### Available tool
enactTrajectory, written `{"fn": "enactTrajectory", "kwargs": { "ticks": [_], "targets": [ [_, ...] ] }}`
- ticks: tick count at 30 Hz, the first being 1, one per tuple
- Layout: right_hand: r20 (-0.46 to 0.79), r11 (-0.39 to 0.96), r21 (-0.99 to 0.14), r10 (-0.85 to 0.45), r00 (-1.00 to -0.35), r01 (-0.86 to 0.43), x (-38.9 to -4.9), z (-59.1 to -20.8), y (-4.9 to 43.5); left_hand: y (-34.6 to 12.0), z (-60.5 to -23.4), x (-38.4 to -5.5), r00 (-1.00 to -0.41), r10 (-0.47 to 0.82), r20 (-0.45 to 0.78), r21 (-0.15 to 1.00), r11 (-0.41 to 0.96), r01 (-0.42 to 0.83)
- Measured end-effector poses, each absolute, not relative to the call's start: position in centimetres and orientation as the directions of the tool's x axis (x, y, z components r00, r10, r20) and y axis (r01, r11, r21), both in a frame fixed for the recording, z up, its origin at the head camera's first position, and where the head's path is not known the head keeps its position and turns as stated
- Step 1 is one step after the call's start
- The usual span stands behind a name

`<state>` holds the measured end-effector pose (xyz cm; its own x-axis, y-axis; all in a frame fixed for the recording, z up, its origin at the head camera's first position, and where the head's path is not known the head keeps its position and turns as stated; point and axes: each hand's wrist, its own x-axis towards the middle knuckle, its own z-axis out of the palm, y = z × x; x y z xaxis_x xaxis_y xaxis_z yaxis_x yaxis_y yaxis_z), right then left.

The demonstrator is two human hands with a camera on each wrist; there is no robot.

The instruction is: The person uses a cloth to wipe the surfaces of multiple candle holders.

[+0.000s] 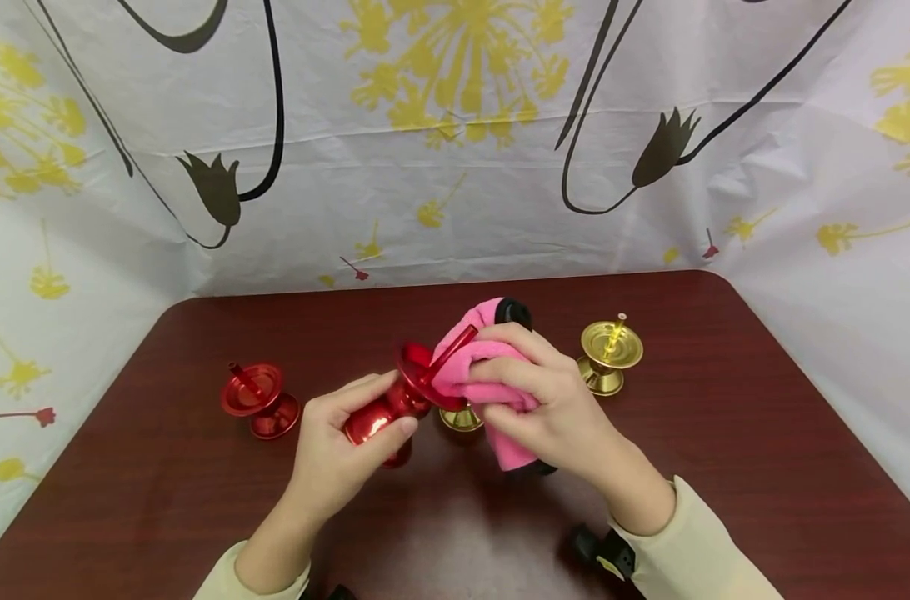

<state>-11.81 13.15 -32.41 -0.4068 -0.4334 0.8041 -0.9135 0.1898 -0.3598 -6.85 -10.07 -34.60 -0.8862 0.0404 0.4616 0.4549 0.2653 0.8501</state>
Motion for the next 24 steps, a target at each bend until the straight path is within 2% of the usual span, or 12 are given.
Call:
{"fn": "enactTrajectory", "kwargs": {
  "ticks": [4,7,10,15,19,22,24],
  "targets": [
    [0.828,0.227,-0.246,-0.457,-0.326,-0.942,-11.6,-32.0,13.0,-10.0,-34.6,-6.8,-0.88,0.047,0.473,0.833,0.3,0.464],
    [0.83,0.206,-0.236,-0.465,-0.307,-0.95,-11.3,-31.7,12.9,-9.9,-34.6,-6.9,-0.861,0.052,0.507,0.791,0.37,0.488],
    [0.812,0.192,-0.303,-0.461,-0.359,-0.933,-10.8,-31.5,12.8,-9.8,-34.6,-7.1,-0.819,0.076,0.568,0.717,0.443,0.538],
    [0.738,0.192,-0.487,-0.432,-0.519,-0.852,-9.9,-31.4,12.6,-9.7,-34.7,-7.2,-0.71,0.13,0.692,0.534,0.569,0.625],
    [0.679,0.185,-0.599,-0.398,-0.617,-0.779,-9.2,-31.1,12.5,-9.5,-34.5,-7.1,-0.624,0.183,0.76,0.396,0.631,0.667],
    [0.64,0.177,-0.646,-0.403,-0.653,-0.742,-8.9,-31.0,12.4,-9.6,-34.2,-7.0,-0.585,0.179,0.791,0.374,0.616,0.694],
    [0.626,0.183,-0.648,-0.426,-0.653,-0.74,-8.8,-30.9,12.4,-9.8,-34.0,-6.9,-0.581,0.156,0.799,0.396,0.591,0.703]
  ]
}}
